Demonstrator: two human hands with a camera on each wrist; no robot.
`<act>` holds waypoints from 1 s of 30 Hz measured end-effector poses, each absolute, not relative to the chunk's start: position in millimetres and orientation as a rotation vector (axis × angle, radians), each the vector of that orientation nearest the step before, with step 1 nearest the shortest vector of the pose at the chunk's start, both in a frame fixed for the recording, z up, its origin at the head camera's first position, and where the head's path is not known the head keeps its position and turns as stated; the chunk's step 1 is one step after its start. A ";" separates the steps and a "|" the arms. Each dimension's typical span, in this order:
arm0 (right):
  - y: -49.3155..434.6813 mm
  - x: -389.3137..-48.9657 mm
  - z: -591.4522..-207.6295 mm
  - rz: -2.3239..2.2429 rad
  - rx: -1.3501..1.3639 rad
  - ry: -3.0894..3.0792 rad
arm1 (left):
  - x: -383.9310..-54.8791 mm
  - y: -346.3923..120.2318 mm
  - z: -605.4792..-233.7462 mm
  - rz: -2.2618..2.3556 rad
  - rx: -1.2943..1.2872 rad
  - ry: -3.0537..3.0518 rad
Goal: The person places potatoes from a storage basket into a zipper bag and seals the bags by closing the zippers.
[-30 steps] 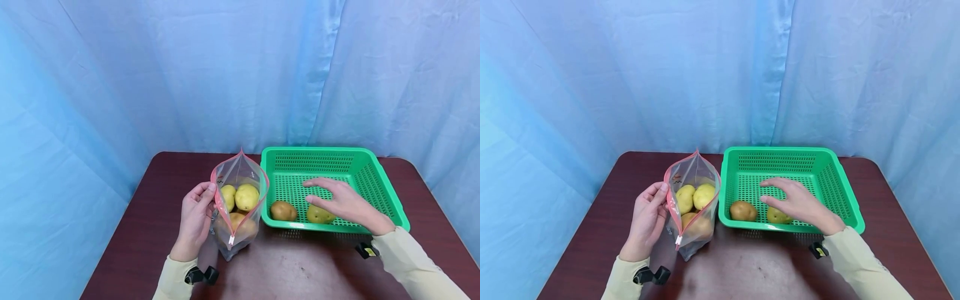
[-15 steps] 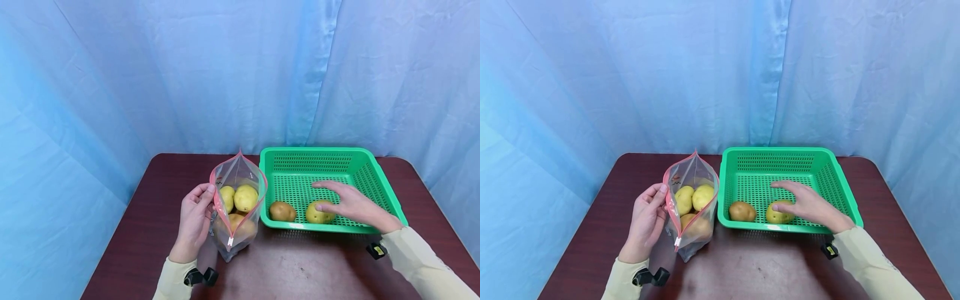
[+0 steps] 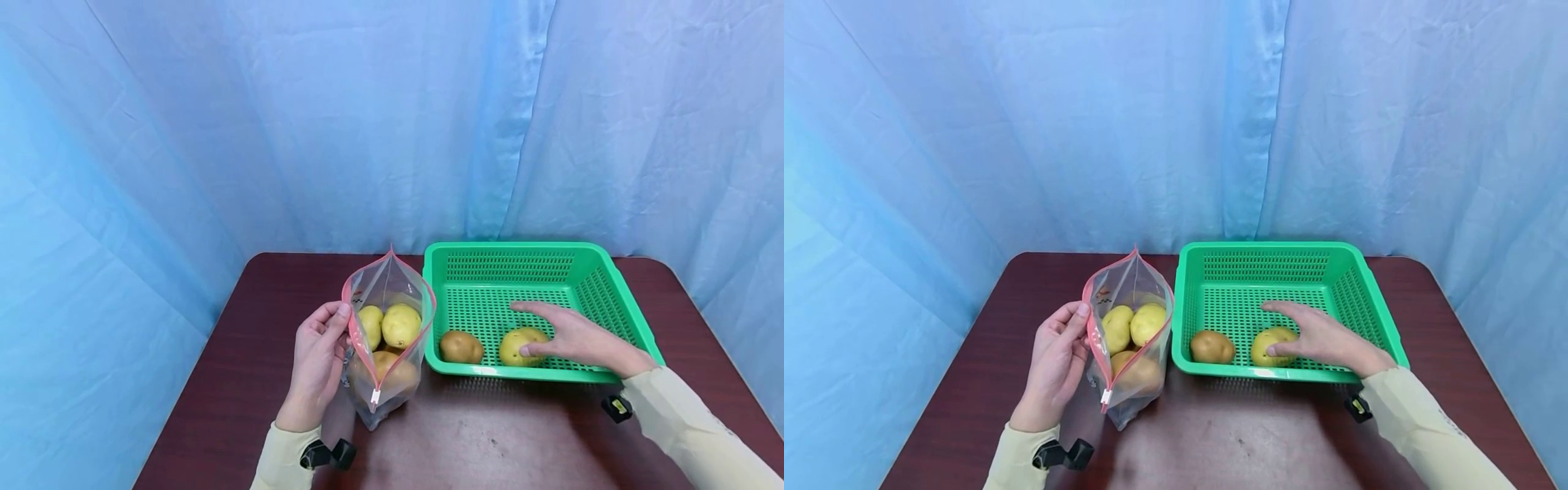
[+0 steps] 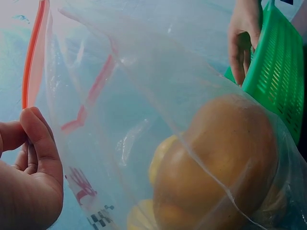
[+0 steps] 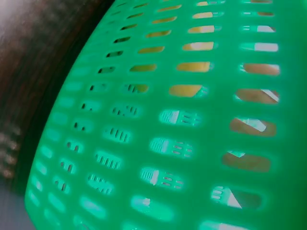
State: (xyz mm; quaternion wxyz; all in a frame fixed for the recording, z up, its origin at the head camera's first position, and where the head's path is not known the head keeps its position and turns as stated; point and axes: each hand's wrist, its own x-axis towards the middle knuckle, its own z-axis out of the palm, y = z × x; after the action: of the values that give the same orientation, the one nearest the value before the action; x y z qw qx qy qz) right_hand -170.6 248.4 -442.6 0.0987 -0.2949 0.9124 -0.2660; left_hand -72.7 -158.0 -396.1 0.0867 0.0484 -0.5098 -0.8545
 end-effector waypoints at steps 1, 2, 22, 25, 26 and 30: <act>248.8 -171.1 -443.0 -0.782 -0.870 2.697 | -72.8 -158.0 -396.0 -2.546 0.144 -1.518; 249.2 -171.4 -443.2 -0.779 -0.870 2.695 | -72.8 -157.9 -396.0 -2.546 0.143 -1.518; 251.0 -174.8 -451.9 -0.782 -0.856 2.651 | -73.1 -158.9 -397.1 -2.538 0.159 -1.538; 250.5 -173.1 -451.2 -0.771 -0.830 2.649 | -72.9 -159.3 -397.8 -2.537 0.161 -1.548; 250.3 -172.7 -450.9 -0.763 -0.823 2.651 | -72.9 -159.4 -398.0 -2.536 0.161 -1.551; 250.1 -172.4 -450.1 -0.749 -0.829 2.651 | -73.0 -158.9 -398.0 -2.541 0.155 -1.540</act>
State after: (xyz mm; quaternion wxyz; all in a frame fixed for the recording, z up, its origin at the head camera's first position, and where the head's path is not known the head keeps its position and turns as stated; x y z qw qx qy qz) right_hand -172.4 250.1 -450.1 0.1320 -0.2855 0.9135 -0.2581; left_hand -73.0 -158.9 -398.0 0.0829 0.0519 -0.5159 -0.8511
